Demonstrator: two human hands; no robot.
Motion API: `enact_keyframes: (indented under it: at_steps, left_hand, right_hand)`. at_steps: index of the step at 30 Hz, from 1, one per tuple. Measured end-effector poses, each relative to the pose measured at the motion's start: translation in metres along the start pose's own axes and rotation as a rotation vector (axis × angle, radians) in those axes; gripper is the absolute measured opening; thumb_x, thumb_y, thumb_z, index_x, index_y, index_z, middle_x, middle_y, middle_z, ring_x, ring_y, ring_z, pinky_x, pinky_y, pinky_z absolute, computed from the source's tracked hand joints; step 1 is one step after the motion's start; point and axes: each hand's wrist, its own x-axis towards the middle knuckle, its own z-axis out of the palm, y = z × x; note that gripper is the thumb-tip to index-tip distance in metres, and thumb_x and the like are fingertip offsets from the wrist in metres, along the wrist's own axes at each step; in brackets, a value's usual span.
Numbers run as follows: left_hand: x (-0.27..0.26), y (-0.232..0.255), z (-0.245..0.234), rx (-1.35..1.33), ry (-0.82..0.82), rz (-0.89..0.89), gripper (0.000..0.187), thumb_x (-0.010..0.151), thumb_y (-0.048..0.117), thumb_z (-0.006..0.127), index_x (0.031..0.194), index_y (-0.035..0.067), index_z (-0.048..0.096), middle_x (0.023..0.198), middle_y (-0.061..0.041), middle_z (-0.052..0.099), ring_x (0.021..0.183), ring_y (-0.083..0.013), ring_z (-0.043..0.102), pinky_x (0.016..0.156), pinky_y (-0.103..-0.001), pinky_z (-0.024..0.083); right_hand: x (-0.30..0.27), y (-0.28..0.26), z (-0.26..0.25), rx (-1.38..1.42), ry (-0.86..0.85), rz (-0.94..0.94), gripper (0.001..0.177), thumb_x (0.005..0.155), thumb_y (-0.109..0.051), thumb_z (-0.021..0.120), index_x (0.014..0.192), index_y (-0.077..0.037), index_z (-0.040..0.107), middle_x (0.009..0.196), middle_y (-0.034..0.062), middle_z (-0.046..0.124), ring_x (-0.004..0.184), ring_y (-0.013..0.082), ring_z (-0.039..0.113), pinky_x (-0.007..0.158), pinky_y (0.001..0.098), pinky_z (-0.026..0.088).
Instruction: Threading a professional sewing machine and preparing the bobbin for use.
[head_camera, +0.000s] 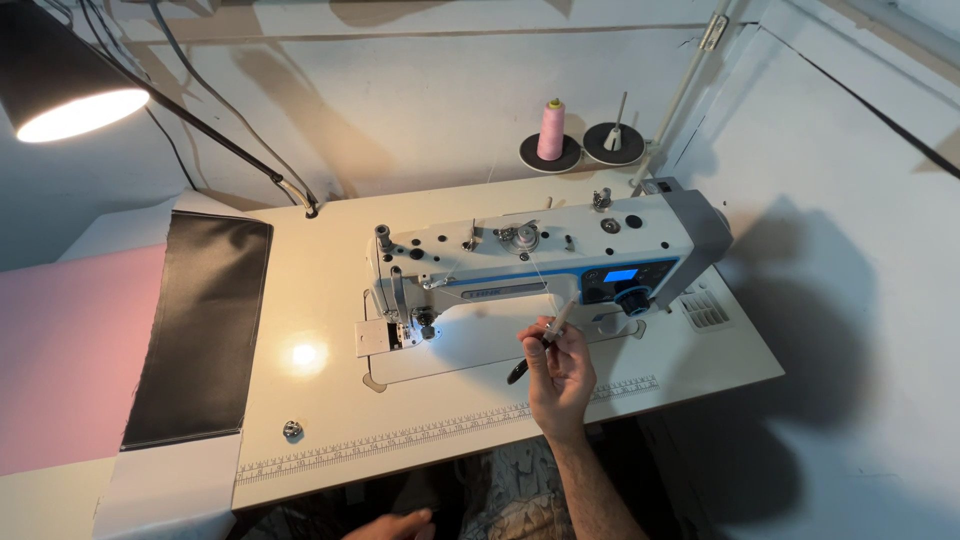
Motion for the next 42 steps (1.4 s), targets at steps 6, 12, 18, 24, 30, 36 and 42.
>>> enact_keyframes:
  at_steps: [6, 12, 18, 24, 30, 36, 42]
  left_hand:
    - [-0.102, 0.25, -0.04, 0.268, 1.22, 0.967, 0.021, 0.083, 0.017, 0.074, 0.103, 0.009, 0.073, 0.087, -0.006, 0.073, 0.069, -0.0138, 0.066, 0.058, -0.027, 0.055]
    - [-0.077, 0.322, -0.062, -0.073, 1.114, 1.041, 0.014, 0.095, 0.014, 0.06, 0.097, 0.003, 0.067, 0.098, -0.008, 0.071, 0.085, -0.0185, 0.061, 0.076, -0.031, 0.051]
    - [-0.058, 0.317, -0.049, -0.253, 0.951, 1.044, 0.032, 0.099, 0.019, 0.06, 0.126, 0.002, 0.058, 0.123, -0.013, 0.064, 0.108, -0.0247, 0.065, 0.095, -0.037, 0.055]
    - [-0.055, 0.318, -0.05, -0.304, 0.885, 1.032, 0.04, 0.093, 0.014, 0.069, 0.131, 0.004, 0.06, 0.124, -0.013, 0.069, 0.109, -0.0245, 0.072, 0.095, -0.037, 0.063]
    - [-0.058, 0.321, -0.048, -0.33, 0.846, 1.036, 0.036, 0.094, 0.012, 0.067, 0.129, 0.002, 0.063, 0.118, -0.013, 0.073, 0.102, -0.0224, 0.075, 0.089, -0.034, 0.065]
    - [-0.059, 0.319, -0.045, -0.342, 0.817, 1.036, 0.03, 0.096, 0.011, 0.065, 0.125, 0.005, 0.066, 0.117, -0.011, 0.074, 0.098, -0.022, 0.075, 0.089, -0.036, 0.065]
    - [-0.054, 0.315, -0.042, -0.336, 0.814, 1.038, 0.035, 0.095, 0.007, 0.064, 0.13, 0.003, 0.062, 0.118, -0.013, 0.075, 0.1, -0.0225, 0.076, 0.09, -0.035, 0.065]
  right_hand:
    - [0.001, -0.016, 0.001, -0.008, -0.091, 0.087, 0.031, 0.099, -0.011, 0.066, 0.127, -0.001, 0.056, 0.105, 0.0084, 0.07, 0.093, 0.0142, 0.067, 0.085, 0.026, 0.056]
    - [0.006, -0.023, 0.001, 0.027, -0.066, 0.114, 0.032, 0.099, -0.012, 0.068, 0.127, -0.001, 0.057, 0.108, 0.0088, 0.072, 0.094, 0.0135, 0.067, 0.084, 0.0255, 0.054]
    - [0.008, -0.028, -0.006, 0.016, -0.101, 0.164, 0.036, 0.098, -0.01, 0.066, 0.132, 0.0, 0.058, 0.13, 0.0141, 0.07, 0.118, 0.02, 0.067, 0.1, 0.0298, 0.052]
    - [0.019, -0.043, -0.001, -0.003, -0.149, 0.078, 0.033, 0.1, -0.01, 0.064, 0.131, -0.001, 0.057, 0.128, 0.0157, 0.071, 0.129, 0.0256, 0.064, 0.111, 0.0385, 0.052]
    - [0.018, -0.045, 0.0, 0.047, -0.164, 0.089, 0.032, 0.101, -0.007, 0.061, 0.132, -0.001, 0.056, 0.129, 0.0167, 0.069, 0.128, 0.0261, 0.064, 0.109, 0.0379, 0.053]
    - [0.013, -0.041, -0.002, 0.022, -0.168, 0.122, 0.032, 0.1, -0.008, 0.061, 0.131, -0.001, 0.057, 0.128, 0.0166, 0.07, 0.123, 0.025, 0.067, 0.103, 0.0343, 0.057]
    - [0.013, -0.039, -0.005, 0.023, -0.186, 0.12, 0.032, 0.1, -0.008, 0.061, 0.131, -0.001, 0.057, 0.128, 0.0172, 0.07, 0.121, 0.0246, 0.068, 0.103, 0.0353, 0.057]
